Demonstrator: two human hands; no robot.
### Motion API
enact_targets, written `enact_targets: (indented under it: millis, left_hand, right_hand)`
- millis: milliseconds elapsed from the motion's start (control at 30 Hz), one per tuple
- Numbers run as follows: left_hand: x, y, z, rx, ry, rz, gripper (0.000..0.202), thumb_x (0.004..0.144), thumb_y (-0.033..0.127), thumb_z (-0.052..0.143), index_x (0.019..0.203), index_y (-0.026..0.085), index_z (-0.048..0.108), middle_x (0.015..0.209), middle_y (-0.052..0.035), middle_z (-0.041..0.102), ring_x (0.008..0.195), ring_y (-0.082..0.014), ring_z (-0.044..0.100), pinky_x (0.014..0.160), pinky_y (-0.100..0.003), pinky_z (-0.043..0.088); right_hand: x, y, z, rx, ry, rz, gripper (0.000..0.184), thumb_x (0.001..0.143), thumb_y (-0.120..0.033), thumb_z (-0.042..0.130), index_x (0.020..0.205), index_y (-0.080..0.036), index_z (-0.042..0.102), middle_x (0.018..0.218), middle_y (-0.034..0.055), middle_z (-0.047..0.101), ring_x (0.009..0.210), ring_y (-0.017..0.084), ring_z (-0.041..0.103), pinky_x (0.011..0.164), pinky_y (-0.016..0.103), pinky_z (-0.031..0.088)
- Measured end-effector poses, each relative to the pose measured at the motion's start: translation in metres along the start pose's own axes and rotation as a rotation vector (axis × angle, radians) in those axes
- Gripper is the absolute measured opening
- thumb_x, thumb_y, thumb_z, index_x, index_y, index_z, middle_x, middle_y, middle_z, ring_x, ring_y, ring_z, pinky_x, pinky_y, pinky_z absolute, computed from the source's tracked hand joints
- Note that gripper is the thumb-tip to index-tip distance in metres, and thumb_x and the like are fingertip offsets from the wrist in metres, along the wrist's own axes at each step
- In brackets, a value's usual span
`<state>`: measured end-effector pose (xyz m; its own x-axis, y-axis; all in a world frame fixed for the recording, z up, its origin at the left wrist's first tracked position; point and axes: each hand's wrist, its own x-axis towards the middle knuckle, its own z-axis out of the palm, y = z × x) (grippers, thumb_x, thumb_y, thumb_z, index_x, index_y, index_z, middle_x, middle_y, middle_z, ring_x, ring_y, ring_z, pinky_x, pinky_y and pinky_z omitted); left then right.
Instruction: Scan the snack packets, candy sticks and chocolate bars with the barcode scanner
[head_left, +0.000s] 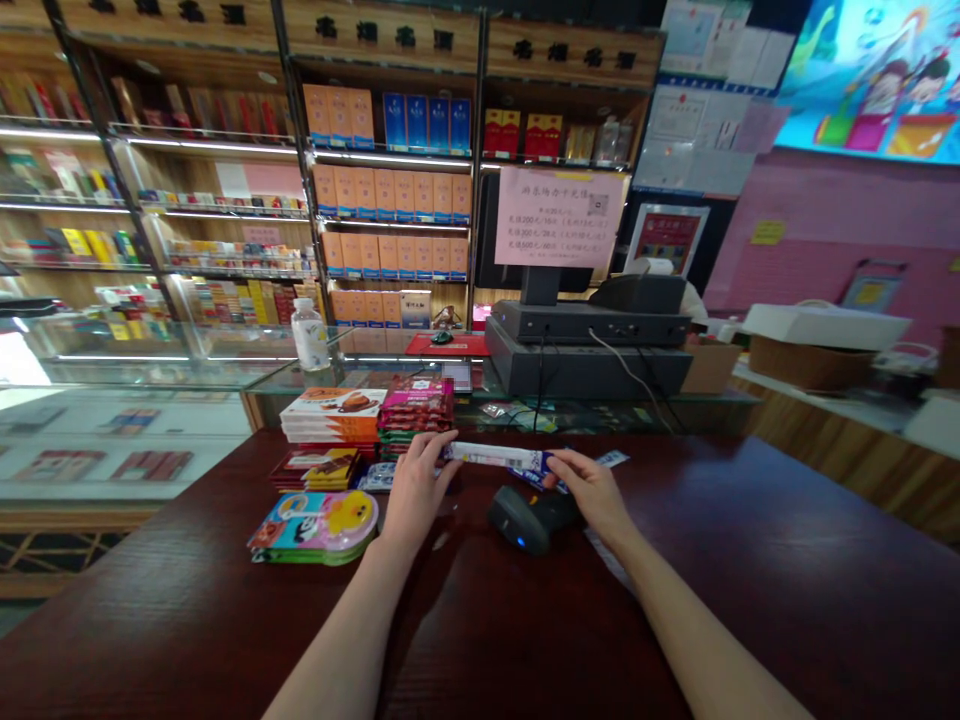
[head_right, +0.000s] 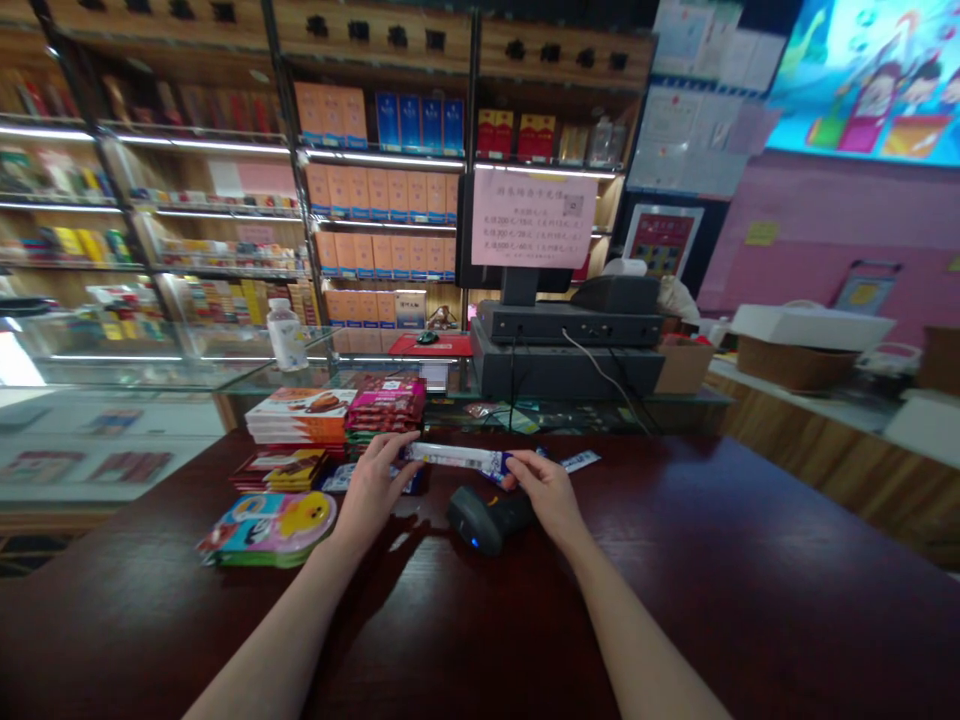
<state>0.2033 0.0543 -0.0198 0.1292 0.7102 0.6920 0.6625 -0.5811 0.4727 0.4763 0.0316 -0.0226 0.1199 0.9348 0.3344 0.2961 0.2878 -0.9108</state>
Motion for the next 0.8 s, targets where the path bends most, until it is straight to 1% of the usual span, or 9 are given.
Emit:
enact_targets:
  millis: [100, 167, 267, 333, 433, 500, 633, 733, 800]
  left_hand:
    - [0.001, -0.003, 0.002, -0.097, -0.028, -0.045, 0.036, 0.089, 0.021, 0.060, 0.125, 0.024, 0.061, 0.106, -0.0037, 0.064, 0.082, -0.0149, 0.064, 0.085, -0.034, 0.054]
    - [0.002, -0.004, 0.003, -0.127, -0.027, -0.049, 0.030, 0.089, 0.019, 0.058, 0.118, 0.023, 0.065, 0.101, -0.0033, 0.066, 0.084, -0.0154, 0.065, 0.084, -0.033, 0.054]
    - [0.003, -0.005, 0.004, -0.153, -0.023, -0.041, 0.026, 0.089, 0.019, 0.055, 0.111, 0.022, 0.068, 0.097, -0.0034, 0.069, 0.089, -0.0169, 0.067, 0.085, -0.033, 0.055]
    - [0.003, -0.005, 0.004, -0.164, -0.010, -0.042, 0.024, 0.090, 0.021, 0.054, 0.109, 0.022, 0.069, 0.097, -0.0040, 0.070, 0.090, -0.0175, 0.067, 0.085, -0.034, 0.055]
    - [0.003, -0.007, 0.005, -0.166, -0.005, -0.048, 0.023, 0.092, 0.025, 0.053, 0.108, 0.022, 0.069, 0.101, -0.0055, 0.071, 0.094, -0.0187, 0.067, 0.087, -0.036, 0.054]
    - [0.002, -0.009, 0.008, -0.152, -0.055, -0.034, 0.025, 0.093, 0.027, 0.053, 0.112, 0.022, 0.068, 0.104, -0.0060, 0.072, 0.097, -0.0194, 0.067, 0.090, -0.037, 0.054]
    - [-0.005, -0.012, 0.014, -0.001, -0.241, 0.047, 0.033, 0.089, 0.027, 0.061, 0.122, 0.026, 0.065, 0.114, -0.0058, 0.073, 0.109, -0.0227, 0.065, 0.098, -0.043, 0.050]
    - [-0.009, -0.010, 0.015, 0.099, -0.319, 0.096, 0.042, 0.087, 0.025, 0.065, 0.129, 0.030, 0.060, 0.123, -0.0051, 0.070, 0.121, -0.0232, 0.059, 0.111, -0.052, 0.037]
    - [-0.010, -0.008, 0.015, 0.115, -0.349, 0.085, 0.044, 0.089, 0.024, 0.063, 0.131, 0.030, 0.058, 0.124, -0.0051, 0.069, 0.124, -0.0229, 0.057, 0.115, -0.057, 0.029]
  right_hand:
    - [0.000, 0.001, 0.000, 0.018, 0.032, 0.010, 0.045, 0.080, -0.059, 0.065, 0.097, -0.019, 0.074, 0.064, 0.0024, 0.071, 0.066, 0.022, 0.066, 0.066, 0.032, 0.050]
    - [0.000, 0.001, 0.001, 0.040, 0.042, 0.019, 0.045, 0.080, -0.059, 0.065, 0.098, -0.019, 0.074, 0.063, 0.0022, 0.071, 0.066, 0.022, 0.067, 0.067, 0.033, 0.050]
    - [0.000, -0.001, 0.004, 0.089, 0.025, 0.004, 0.043, 0.078, -0.059, 0.068, 0.094, -0.019, 0.073, 0.074, 0.0051, 0.075, 0.075, 0.025, 0.070, 0.073, 0.036, 0.053]
    - [0.000, -0.005, 0.007, 0.117, 0.018, -0.017, 0.042, 0.078, -0.061, 0.068, 0.090, -0.020, 0.072, 0.082, 0.0069, 0.077, 0.083, 0.027, 0.072, 0.077, 0.039, 0.054]
    - [0.001, -0.011, 0.009, 0.126, 0.007, -0.041, 0.041, 0.079, -0.061, 0.068, 0.090, -0.021, 0.071, 0.086, 0.0071, 0.078, 0.088, 0.029, 0.072, 0.083, 0.041, 0.055]
    - [0.001, -0.015, 0.010, 0.111, -0.017, -0.047, 0.041, 0.079, -0.060, 0.067, 0.092, -0.022, 0.071, 0.087, 0.0065, 0.078, 0.089, 0.029, 0.072, 0.085, 0.042, 0.054]
    - [0.000, -0.019, 0.008, 0.057, -0.043, -0.081, 0.037, 0.083, -0.058, 0.064, 0.093, -0.023, 0.070, 0.089, 0.0044, 0.076, 0.089, 0.027, 0.070, 0.083, 0.039, 0.054]
    - [-0.002, -0.021, 0.006, 0.082, -0.034, -0.095, 0.034, 0.084, -0.055, 0.064, 0.092, -0.023, 0.069, 0.090, 0.0031, 0.073, 0.088, 0.024, 0.068, 0.080, 0.036, 0.053]
    - [-0.002, -0.021, 0.006, 0.121, -0.029, -0.083, 0.032, 0.084, -0.054, 0.065, 0.091, -0.023, 0.068, 0.090, 0.0027, 0.072, 0.087, 0.024, 0.067, 0.079, 0.035, 0.053]
